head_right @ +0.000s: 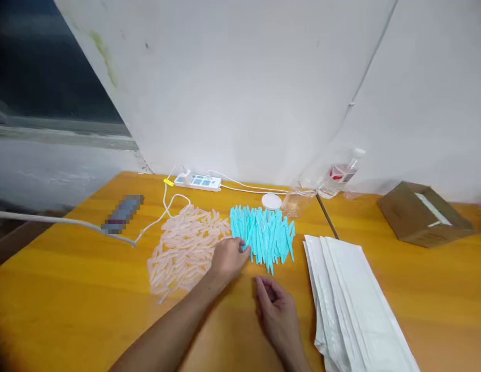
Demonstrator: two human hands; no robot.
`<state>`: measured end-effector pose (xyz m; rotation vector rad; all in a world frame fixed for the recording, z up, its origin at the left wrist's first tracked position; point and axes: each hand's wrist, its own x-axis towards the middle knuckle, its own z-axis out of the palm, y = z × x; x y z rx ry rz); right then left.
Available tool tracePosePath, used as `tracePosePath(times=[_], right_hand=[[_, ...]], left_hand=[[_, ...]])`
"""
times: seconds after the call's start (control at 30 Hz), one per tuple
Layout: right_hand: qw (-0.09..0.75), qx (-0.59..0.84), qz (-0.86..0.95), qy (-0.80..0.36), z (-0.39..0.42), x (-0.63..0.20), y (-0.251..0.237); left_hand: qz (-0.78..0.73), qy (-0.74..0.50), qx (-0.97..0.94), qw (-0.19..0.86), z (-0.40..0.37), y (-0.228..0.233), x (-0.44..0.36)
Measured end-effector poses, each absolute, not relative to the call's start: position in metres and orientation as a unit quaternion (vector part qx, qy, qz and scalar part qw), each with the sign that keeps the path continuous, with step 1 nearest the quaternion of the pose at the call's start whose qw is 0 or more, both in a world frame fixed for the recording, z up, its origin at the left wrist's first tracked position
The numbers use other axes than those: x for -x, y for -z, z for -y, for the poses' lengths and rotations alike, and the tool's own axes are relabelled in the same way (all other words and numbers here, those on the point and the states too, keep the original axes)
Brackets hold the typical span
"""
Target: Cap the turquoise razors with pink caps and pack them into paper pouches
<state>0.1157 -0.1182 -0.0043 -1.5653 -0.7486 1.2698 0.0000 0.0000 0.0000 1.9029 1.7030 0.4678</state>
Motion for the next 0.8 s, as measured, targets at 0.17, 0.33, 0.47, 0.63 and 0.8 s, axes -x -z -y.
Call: tracePosePath(times=[0.17, 0.33, 0.47, 0.63, 0.8], right_hand=[[0.472, 0.637, 0.319, -0.519, 0.113, -0.121, 0.005], [0.468, 0.640, 0.335, -0.509, 0.106, -0.128, 0.002], [0.502, 0.534, 0.352, -0.582, 0.106, -0.124, 0.000], [0.509, 0.393, 0.175, -0.746, 0.122, -0.105, 0.008], [0.527, 0.370, 0.121, -0.755, 0.132, -0.096, 0.017]], left_hand=[[-0.629, -0.189, -0.694, 0.296, -0.005, -0.005, 0.002], [-0.596, -0.237, -0.663, 0.386, 0.024, -0.012, 0.014], [-0.486, -0.313, -0.499, 0.646, 0.076, -0.014, 0.025], [-0.399, -0.353, -0.264, 0.804, 0.123, -0.005, 0.029], [-0.391, -0.364, -0.226, 0.815, 0.131, 0.002, 0.029]])
